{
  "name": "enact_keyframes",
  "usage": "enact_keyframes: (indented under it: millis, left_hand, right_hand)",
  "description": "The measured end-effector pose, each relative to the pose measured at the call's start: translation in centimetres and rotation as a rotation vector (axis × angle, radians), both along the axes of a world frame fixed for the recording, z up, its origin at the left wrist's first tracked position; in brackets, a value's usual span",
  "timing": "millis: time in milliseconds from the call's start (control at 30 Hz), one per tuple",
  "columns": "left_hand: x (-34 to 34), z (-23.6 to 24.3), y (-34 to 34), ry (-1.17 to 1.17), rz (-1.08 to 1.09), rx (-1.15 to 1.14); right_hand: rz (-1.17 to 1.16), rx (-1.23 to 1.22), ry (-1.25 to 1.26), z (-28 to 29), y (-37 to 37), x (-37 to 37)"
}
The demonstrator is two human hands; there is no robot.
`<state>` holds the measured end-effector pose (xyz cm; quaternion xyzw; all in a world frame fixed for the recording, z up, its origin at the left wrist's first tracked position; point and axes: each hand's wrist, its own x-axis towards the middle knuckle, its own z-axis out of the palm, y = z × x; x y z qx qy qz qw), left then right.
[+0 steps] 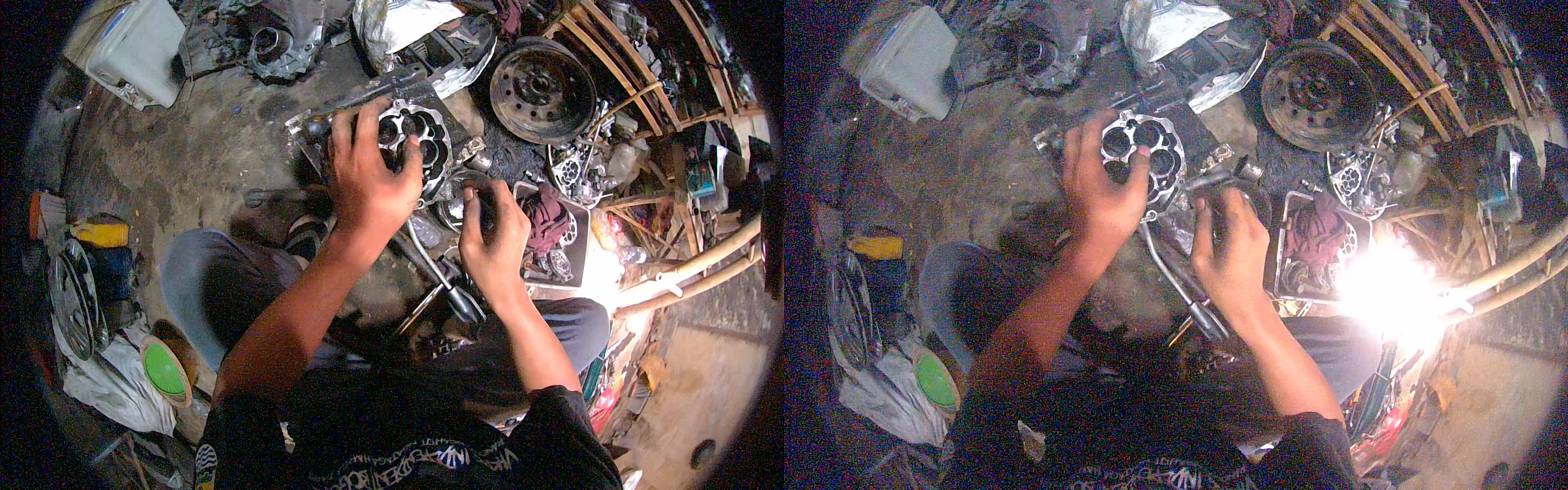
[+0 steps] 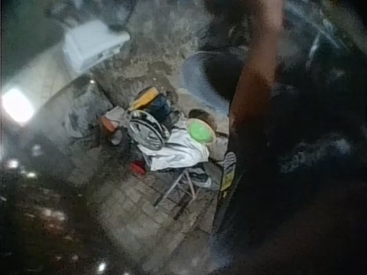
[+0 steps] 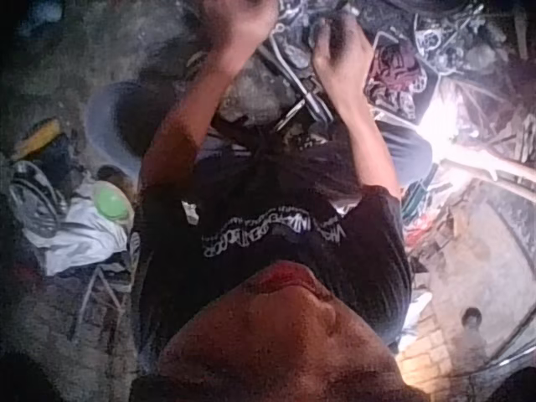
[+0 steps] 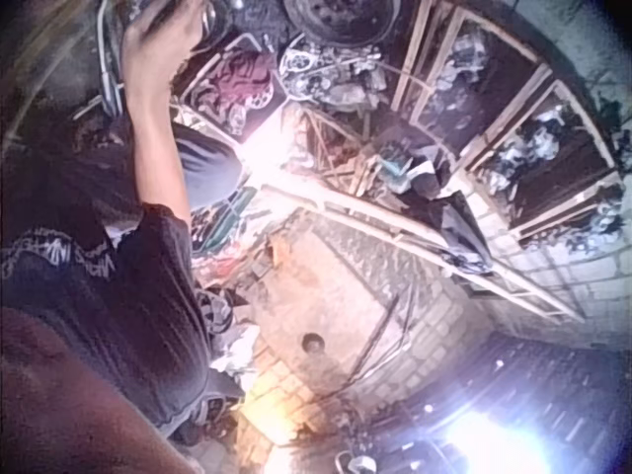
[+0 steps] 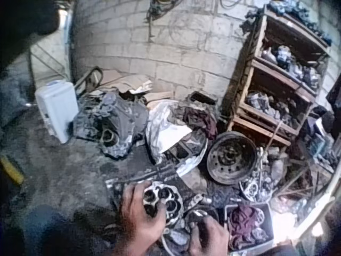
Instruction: The person is sitting on the floor in a cluttered workshop, using a small tool to scrape and clean the inside of a metallic engine cylinder head. They repeatedly scrape the inner surfaces and edges of the cylinder head's chambers.
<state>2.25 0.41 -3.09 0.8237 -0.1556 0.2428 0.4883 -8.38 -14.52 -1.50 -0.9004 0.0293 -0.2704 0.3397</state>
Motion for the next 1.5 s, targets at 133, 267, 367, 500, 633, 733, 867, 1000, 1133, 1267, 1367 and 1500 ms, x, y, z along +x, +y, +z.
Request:
enact_keyframes:
  millis: [133,267,367,500,633,733,867,1000,1133,1267,1367,1500]
  left_hand:
    - [-0.1,0.0,0.0,-0.034,-0.018,-0.005]
    - [-0.5,0.6,0.2,0.024,-0.035,0.043]
    - [-0.8,0.7,0.1,0.082,-0.057,-0.029]
    - [-0.6,0.3,-0.2,0.042,-0.044,-0.01]
    - [-0.7,0.4,0.1,0.024,-0.037,0.003]
    - [-0.4,0.4,-0.1,0.032,-0.028,0.002]
    - [-0.8,1.0,-0.2,0.109,-0.039,-0.015]
    - [-0.1,0.3,0.0,0.104,0.03,-0.006]
    - [0.6,-0.3,0.2,0.166,0.057,0.0]
    - [0.6,-0.1,0.2,0.207,0.085,0.029]
    - [0.6,-0.2,0.3,0.231,0.083,0.032]
    - [0.5,-0.1,0.5,0.247,0.047,0.03]
  right_hand:
    - [0.01,0.044,0.055,0.3,0.8,0.3]
    - [0.053,0.049,0.177,-0.1,1.9,-1.2]
    - [0.027,0.097,0.144,0.7,1.6,-0.9]
    - [-0.002,0.105,0.115,-0.4,1.9,-0.8]
    - [0.015,0.113,0.128,-0.1,1.5,-1.0]
    - [-0.021,0.163,0.126,0.4,1.5,-0.2]
    - [0.064,0.169,0.209,0.4,1.5,-1.1]
    - [0.055,0.139,0.187,0.5,0.7,-1.3]
    - [0.012,0.113,0.054,0.7,0.7,-1.0]
    - [-0.068,0.076,0.058,0.3,0.7,-0.9]
    - [-0.089,0.067,0.208,0.9,0.8,-1.0]
    - [-0.049,-0.03,0.102,0.7,0.9,-0.6]
